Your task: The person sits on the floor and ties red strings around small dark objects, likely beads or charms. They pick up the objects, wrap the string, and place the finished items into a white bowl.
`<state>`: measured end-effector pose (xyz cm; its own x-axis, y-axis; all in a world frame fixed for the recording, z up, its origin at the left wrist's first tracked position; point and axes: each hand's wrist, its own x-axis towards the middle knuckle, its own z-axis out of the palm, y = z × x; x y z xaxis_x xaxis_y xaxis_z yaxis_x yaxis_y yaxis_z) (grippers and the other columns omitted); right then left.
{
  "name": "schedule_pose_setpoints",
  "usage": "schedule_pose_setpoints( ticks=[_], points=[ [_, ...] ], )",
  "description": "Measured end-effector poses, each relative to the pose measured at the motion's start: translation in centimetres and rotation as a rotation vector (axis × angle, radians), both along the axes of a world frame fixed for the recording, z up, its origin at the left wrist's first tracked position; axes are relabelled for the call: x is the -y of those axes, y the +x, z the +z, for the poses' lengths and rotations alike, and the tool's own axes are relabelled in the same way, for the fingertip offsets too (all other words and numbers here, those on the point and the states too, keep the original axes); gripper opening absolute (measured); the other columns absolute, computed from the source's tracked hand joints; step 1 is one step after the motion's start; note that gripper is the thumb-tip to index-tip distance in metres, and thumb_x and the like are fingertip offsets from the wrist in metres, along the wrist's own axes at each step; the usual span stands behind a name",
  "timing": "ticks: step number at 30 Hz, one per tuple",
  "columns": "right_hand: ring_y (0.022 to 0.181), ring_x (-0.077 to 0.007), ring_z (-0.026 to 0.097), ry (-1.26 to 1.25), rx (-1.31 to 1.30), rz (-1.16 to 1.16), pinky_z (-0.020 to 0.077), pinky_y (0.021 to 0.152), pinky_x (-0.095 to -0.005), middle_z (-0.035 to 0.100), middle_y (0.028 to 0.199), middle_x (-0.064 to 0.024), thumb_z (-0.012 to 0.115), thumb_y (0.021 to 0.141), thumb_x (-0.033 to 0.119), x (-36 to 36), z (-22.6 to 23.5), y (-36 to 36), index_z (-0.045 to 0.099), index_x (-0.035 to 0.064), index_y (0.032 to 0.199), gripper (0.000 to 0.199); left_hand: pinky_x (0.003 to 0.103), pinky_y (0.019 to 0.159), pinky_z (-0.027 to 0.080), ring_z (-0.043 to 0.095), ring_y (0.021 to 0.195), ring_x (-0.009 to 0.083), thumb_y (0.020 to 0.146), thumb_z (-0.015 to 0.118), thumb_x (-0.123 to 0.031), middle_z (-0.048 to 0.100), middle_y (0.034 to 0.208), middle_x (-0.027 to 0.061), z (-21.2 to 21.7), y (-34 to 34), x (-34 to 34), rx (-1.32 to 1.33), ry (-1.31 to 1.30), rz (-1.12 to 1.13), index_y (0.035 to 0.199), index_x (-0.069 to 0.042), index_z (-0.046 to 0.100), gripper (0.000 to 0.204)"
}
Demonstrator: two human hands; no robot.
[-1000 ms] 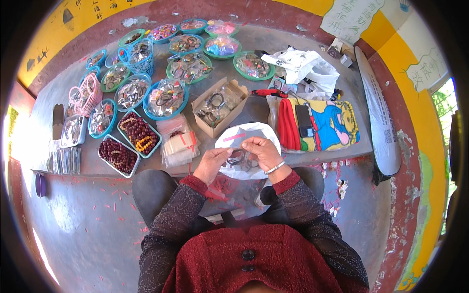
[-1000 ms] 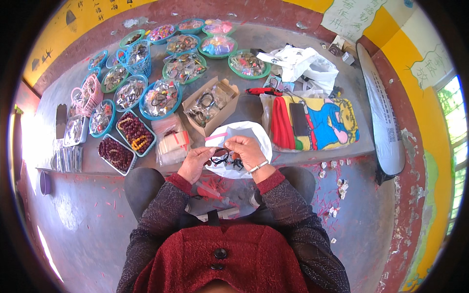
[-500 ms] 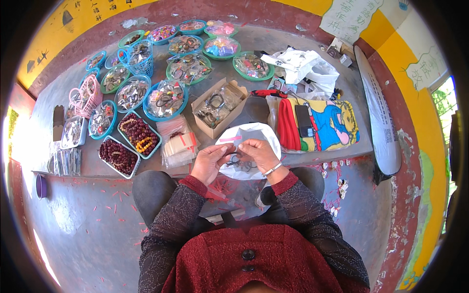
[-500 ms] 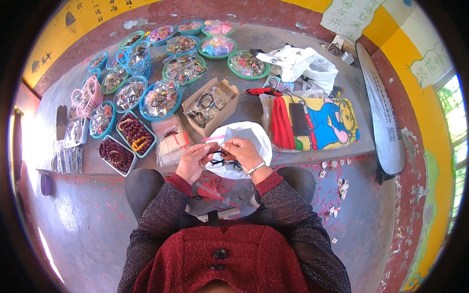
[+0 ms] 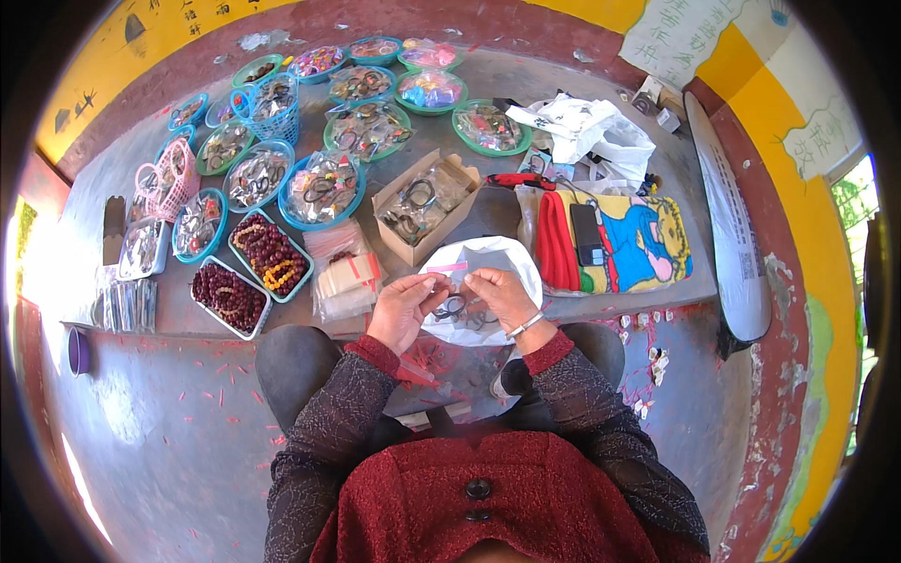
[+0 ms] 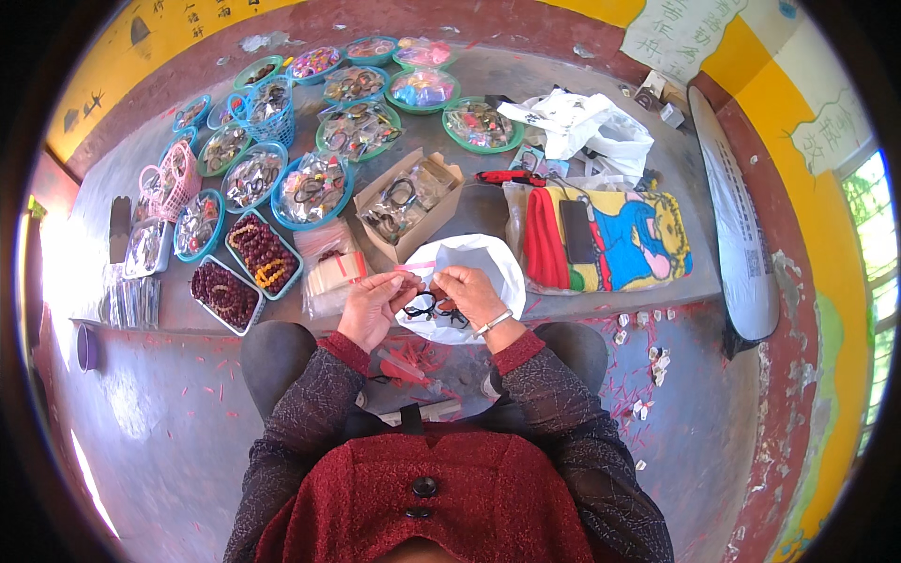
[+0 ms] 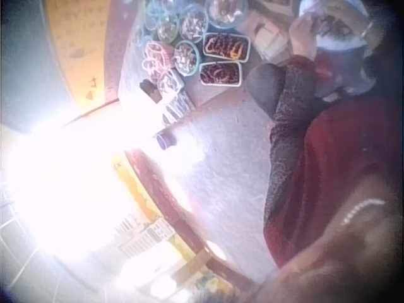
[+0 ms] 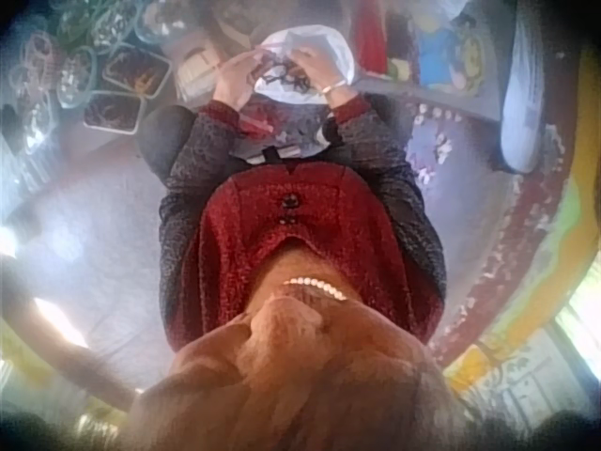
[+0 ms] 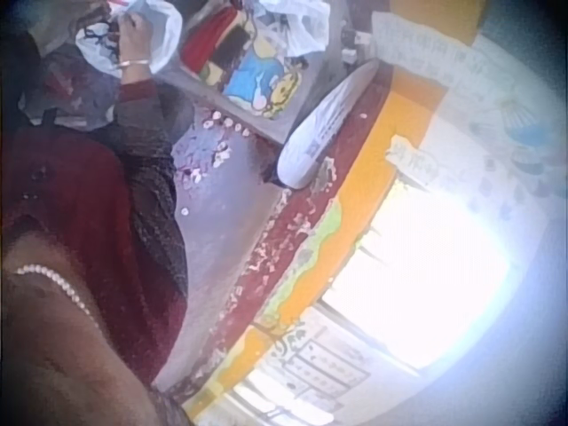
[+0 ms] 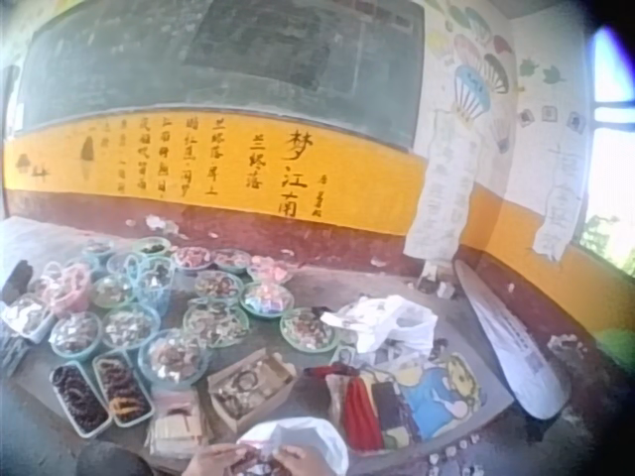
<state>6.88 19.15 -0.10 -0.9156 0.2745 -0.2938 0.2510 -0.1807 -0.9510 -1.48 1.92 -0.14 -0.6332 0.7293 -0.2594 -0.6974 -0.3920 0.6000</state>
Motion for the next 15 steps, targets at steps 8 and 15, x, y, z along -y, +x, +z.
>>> schedule_pose_setpoints(
  ticks=[8, 15],
  points=[
    [0.071, -0.0260, 0.058, 1.094, -0.461, -0.236, 0.0429, 0.061, -0.0352, 0.060, 0.078, -0.0068, 0.062, 0.074, 0.009, 1.5, 3.7, 0.2, 0.063, 0.0069, 0.081, 0.007, 0.029, 0.087, 0.049, 0.061, 0.095, 0.0230, 0.090, 0.047, -0.005, 0.062, 0.098, 0.0167, -0.7, 0.4, -0.4, -0.104, -0.065, 0.015, 0.102, 0.009, 0.057, 0.021],
    [0.073, -0.0211, 0.056, 1.341, -0.601, -0.067, 0.0389, 0.070, -0.0351, 0.058, 0.075, -0.0007, 0.065, 0.069, 0.008, 2.7, 4.0, 0.3, 0.063, 0.0104, 0.079, 0.010, 0.023, 0.076, 0.049, 0.060, 0.083, 0.0127, 0.090, 0.050, -0.008, 0.064, 0.091, 0.0095, -1.0, 1.4, -1.1, -0.422, -0.343, -0.080, 0.104, 0.008, 0.058, 0.023]
  ],
)
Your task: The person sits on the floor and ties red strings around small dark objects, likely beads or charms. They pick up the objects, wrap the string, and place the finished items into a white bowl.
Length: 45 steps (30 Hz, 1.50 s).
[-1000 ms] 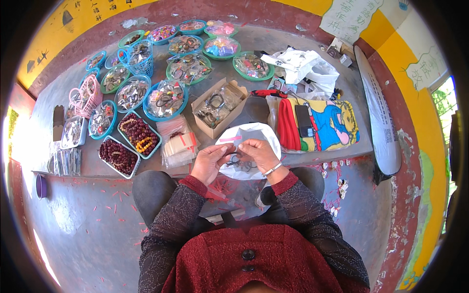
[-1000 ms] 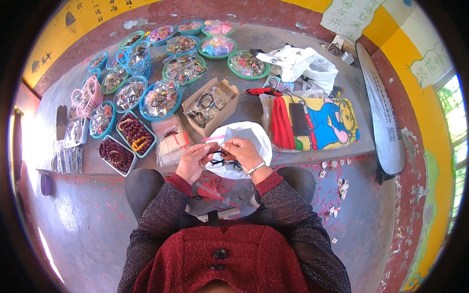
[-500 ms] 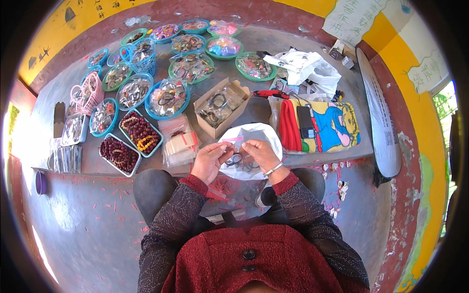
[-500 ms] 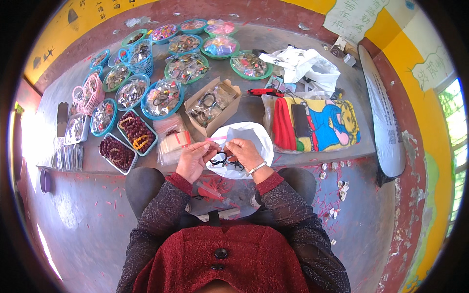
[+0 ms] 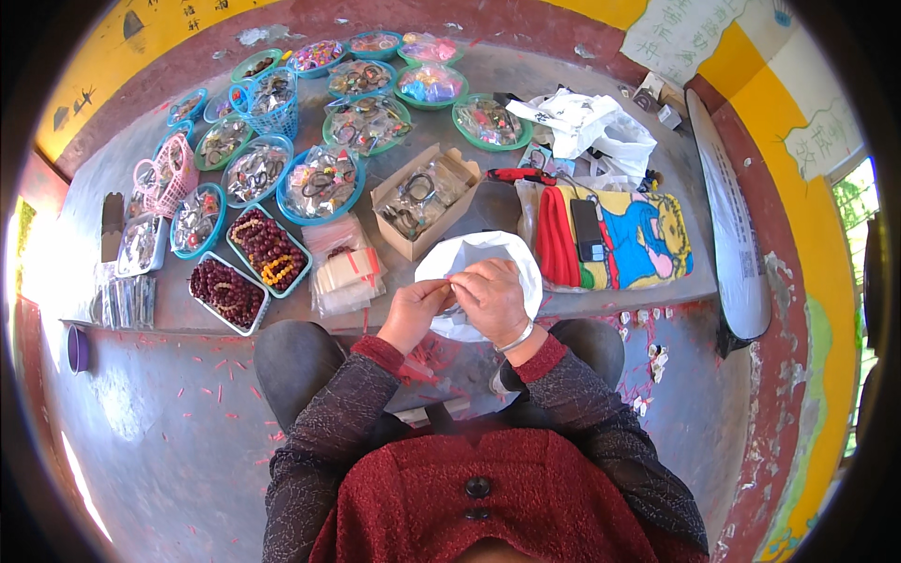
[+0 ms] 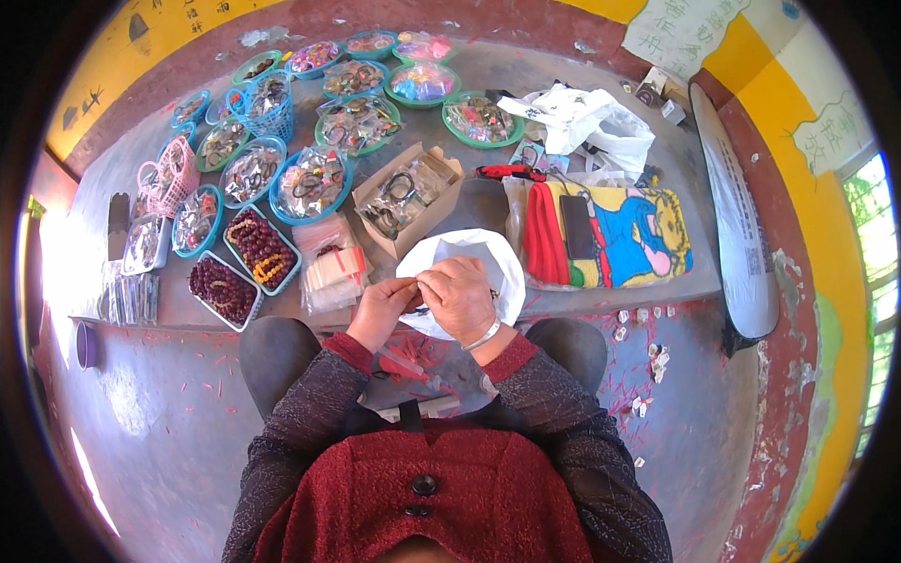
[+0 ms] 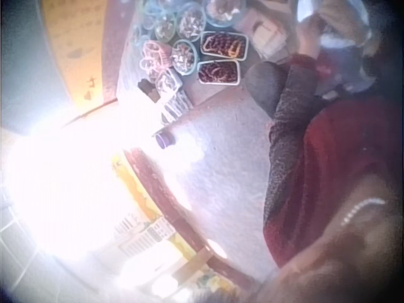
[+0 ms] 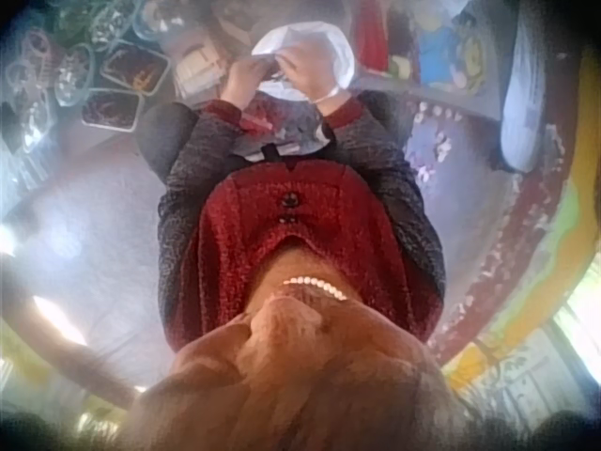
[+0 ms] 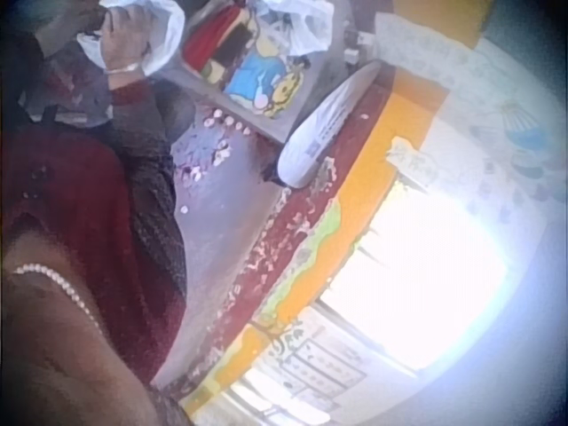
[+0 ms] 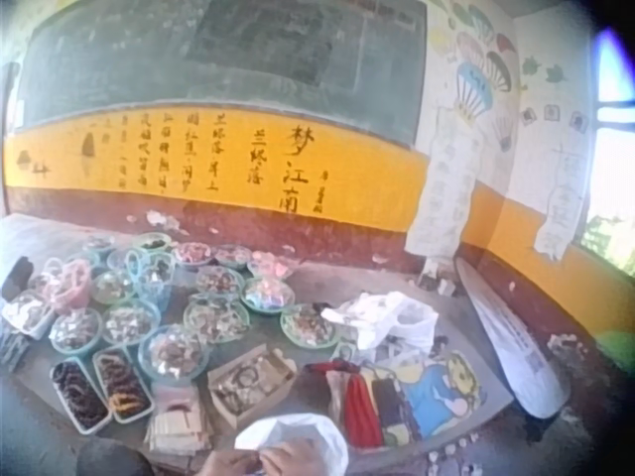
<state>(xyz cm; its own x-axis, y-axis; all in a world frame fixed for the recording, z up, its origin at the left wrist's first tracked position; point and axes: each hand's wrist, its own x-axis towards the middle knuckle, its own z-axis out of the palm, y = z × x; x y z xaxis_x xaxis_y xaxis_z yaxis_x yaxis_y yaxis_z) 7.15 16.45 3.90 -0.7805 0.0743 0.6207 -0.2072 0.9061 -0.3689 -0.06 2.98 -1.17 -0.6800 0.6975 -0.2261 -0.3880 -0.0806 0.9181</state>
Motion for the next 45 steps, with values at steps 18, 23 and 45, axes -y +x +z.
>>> schedule_pose_setpoints(
  ticks=[18, 23, 45],
  points=[
    [0.070, -0.0216, 0.053, 0.171, 0.111, 0.027, 0.0381, 0.066, -0.0352, 0.053, 0.068, -0.0010, 0.063, 0.066, 0.010, -0.1, -0.6, 0.3, 0.058, 0.0104, 0.070, 0.006, 0.036, 0.066, 0.048, 0.060, 0.076, 0.0331, 0.077, 0.057, 0.001, 0.062, 0.082, 0.0183, -1.0, 0.2, 0.1, -0.973, -0.163, 0.019, 0.093, 0.001, 0.062, 0.017],
    [0.071, -0.0223, 0.053, 0.153, 0.121, 0.019, 0.0388, 0.066, -0.0346, 0.054, 0.068, -0.0017, 0.062, 0.066, 0.009, 0.2, -0.4, 0.3, 0.056, 0.0102, 0.069, 0.006, 0.036, 0.066, 0.048, 0.059, 0.076, 0.0346, 0.076, 0.056, 0.002, 0.062, 0.083, 0.0185, -0.7, 0.3, 0.3, -1.010, -0.170, -0.007, 0.094, 0.001, 0.062, 0.019],
    [0.076, -0.0237, 0.054, 0.135, 0.155, 0.055, 0.0413, 0.070, -0.0360, 0.056, 0.074, -0.0036, 0.061, 0.068, 0.011, -0.3, -1.7, 0.5, 0.060, 0.0092, 0.075, 0.007, 0.039, 0.068, 0.048, 0.059, 0.078, 0.0356, 0.078, 0.051, -0.002, 0.061, 0.085, 0.0183, -0.7, 0.5, 0.3, -0.944, -0.204, -0.079, 0.088, 0.001, 0.059, 0.013]
  ],
)
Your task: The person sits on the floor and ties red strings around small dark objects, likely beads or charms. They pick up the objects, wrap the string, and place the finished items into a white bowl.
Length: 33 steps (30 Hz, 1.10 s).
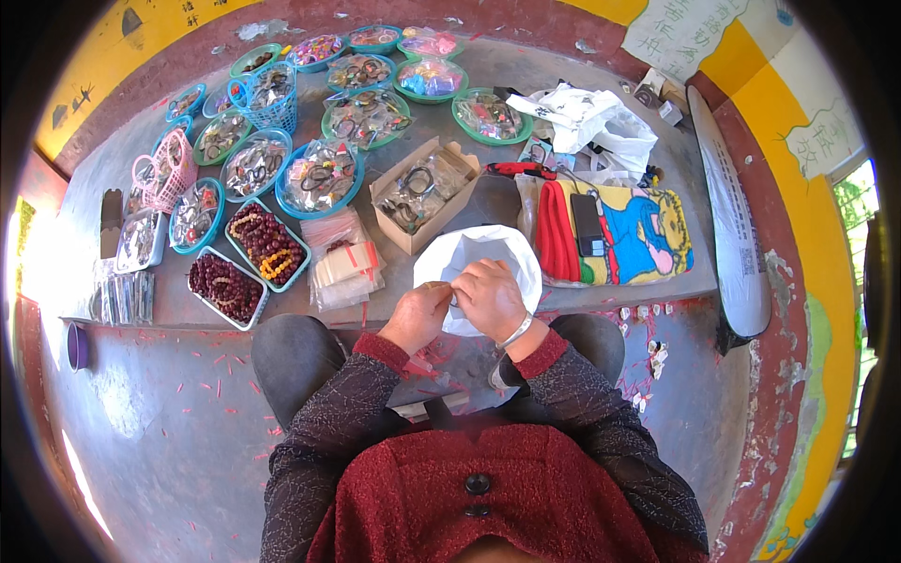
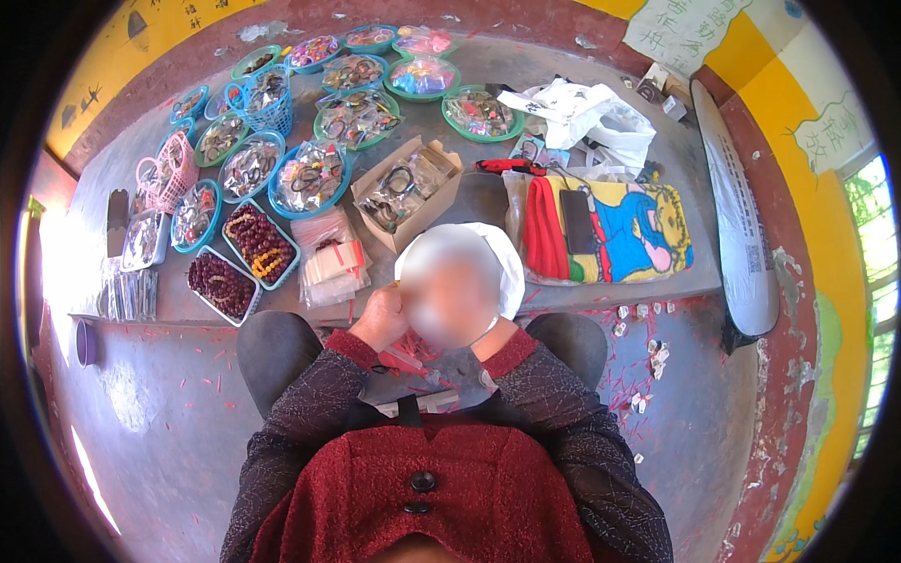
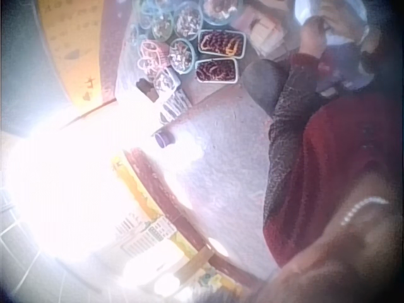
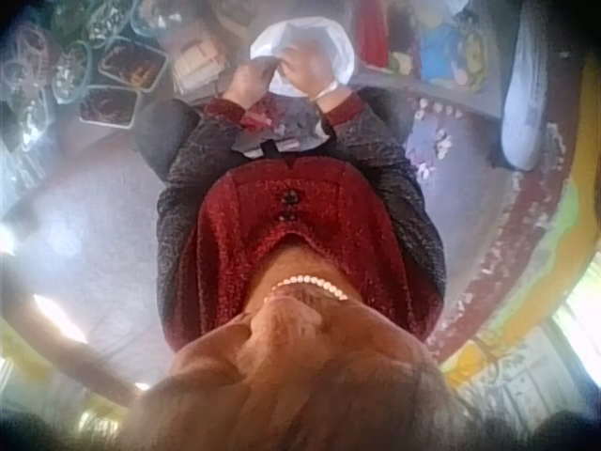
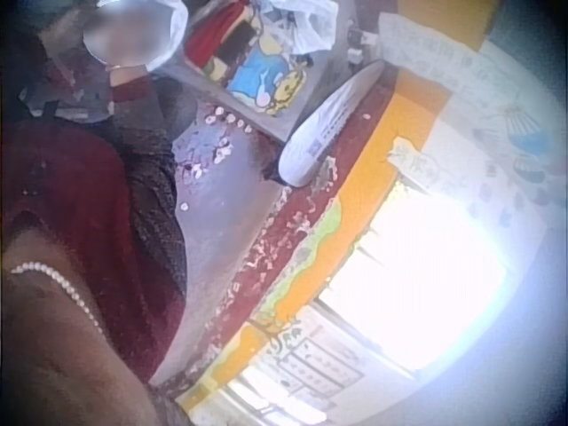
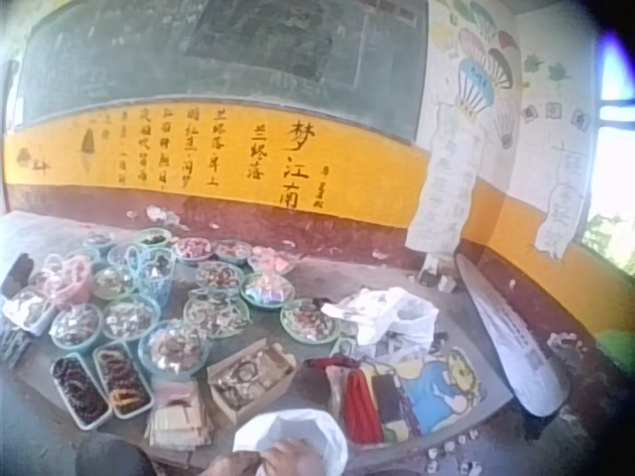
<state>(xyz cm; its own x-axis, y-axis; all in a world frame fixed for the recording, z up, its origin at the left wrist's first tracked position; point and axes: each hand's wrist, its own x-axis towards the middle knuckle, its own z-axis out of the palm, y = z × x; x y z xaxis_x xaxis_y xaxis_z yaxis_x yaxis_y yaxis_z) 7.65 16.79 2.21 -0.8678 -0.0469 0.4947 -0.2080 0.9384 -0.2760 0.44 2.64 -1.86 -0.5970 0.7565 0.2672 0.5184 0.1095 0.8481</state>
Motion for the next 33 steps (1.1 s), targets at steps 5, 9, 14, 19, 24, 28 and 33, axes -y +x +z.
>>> schedule_pose_setpoints(
  ticks=[5, 9, 14, 19, 24, 28, 33],
  points=[
    [0.086, -0.0272, 0.054, 0.060, -0.036, 0.059, 0.0417, 0.077, -0.0403, 0.057, 0.089, -0.0090, 0.061, 0.072, 0.018, -0.6, -1.7, 0.3, 0.060, 0.0076, 0.092, 0.023, 0.039, 0.071, 0.048, 0.060, 0.082, 0.0350, 0.078, 0.056, -0.011, 0.061, 0.091, 0.0197, 0.7, -0.1, 0.2, 0.091, -0.142, -0.036, 0.096, -0.001, 0.060, 0.020],
    [0.077, -0.0297, 0.054, 0.049, -0.121, 0.100, 0.0421, 0.069, -0.0424, 0.057, 0.084, -0.0118, 0.059, 0.072, 0.020, -0.8, -2.5, -0.2, 0.061, 0.0052, 0.088, 0.022, 0.038, 0.076, 0.049, 0.060, 0.087, 0.0342, 0.078, 0.058, -0.017, 0.061, 0.096, 0.0200, -0.6, 0.0, 0.3, 0.048, -0.160, -0.040, 0.102, -0.003, 0.060, 0.028],
    [0.078, -0.0298, 0.054, 0.037, -0.091, 0.073, 0.0421, 0.070, -0.0427, 0.057, 0.084, -0.0120, 0.059, 0.073, 0.021, -0.5, -2.9, -0.1, 0.061, 0.0052, 0.089, 0.022, 0.038, 0.077, 0.049, 0.060, 0.089, 0.0337, 0.079, 0.057, -0.018, 0.061, 0.098, 0.0200, 0.1, 0.1, 0.3, 0.019, -0.189, -0.066, 0.104, -0.005, 0.060, 0.028],
    [0.078, -0.0290, 0.055, 0.052, -0.095, 0.055, 0.0423, 0.070, -0.0420, 0.057, 0.085, -0.0117, 0.059, 0.072, 0.021, -0.7, -3.0, -0.3, 0.061, 0.0061, 0.088, 0.022, 0.038, 0.075, 0.049, 0.060, 0.085, 0.0335, 0.078, 0.057, -0.015, 0.061, 0.093, 0.0193, 0.5, 0.2, 0.2, 0.015, -0.145, -0.020, 0.100, -0.005, 0.061, 0.024],
    [0.093, -0.0254, 0.054, 0.031, 0.080, 0.080, 0.0413, 0.083, -0.0385, 0.057, 0.098, -0.0086, 0.062, 0.075, 0.016, -1.3, -2.1, 0.1, 0.058, 0.0079, 0.101, 0.028, 0.034, 0.068, 0.049, 0.062, 0.078, 0.0287, 0.079, 0.056, -0.006, 0.063, 0.085, 0.0175, 0.2, -0.3, 0.1, 0.111, -0.099, 0.039, 0.092, -0.002, 0.063, 0.015],
    [0.102, -0.0235, 0.053, -0.065, 0.082, 0.135, 0.0411, 0.090, -0.0368, 0.057, 0.107, -0.0073, 0.064, 0.075, 0.012, -2.4, -3.1, 0.1, 0.055, 0.0079, 0.110, 0.036, 0.033, 0.063, 0.048, 0.062, 0.071, 0.0270, 0.081, 0.055, -0.007, 0.062, 0.078, 0.0175, 0.8, -0.2, 0.0, 0.222, -0.080, 0.089, 0.088, 0.000, 0.064, 0.013],
    [0.090, -0.0250, 0.055, -0.167, -0.064, 0.176, 0.0425, 0.080, -0.0385, 0.059, 0.095, -0.0076, 0.063, 0.073, 0.017, -2.5, -3.9, -0.3, 0.060, 0.0089, 0.099, 0.027, 0.032, 0.062, 0.047, 0.061, 0.067, 0.0271, 0.081, 0.056, -0.010, 0.062, 0.077, 0.0174, 1.0, -0.2, 0.2, 0.212, -0.066, 0.099, 0.088, -0.001, 0.064, 0.014]
  ],
)
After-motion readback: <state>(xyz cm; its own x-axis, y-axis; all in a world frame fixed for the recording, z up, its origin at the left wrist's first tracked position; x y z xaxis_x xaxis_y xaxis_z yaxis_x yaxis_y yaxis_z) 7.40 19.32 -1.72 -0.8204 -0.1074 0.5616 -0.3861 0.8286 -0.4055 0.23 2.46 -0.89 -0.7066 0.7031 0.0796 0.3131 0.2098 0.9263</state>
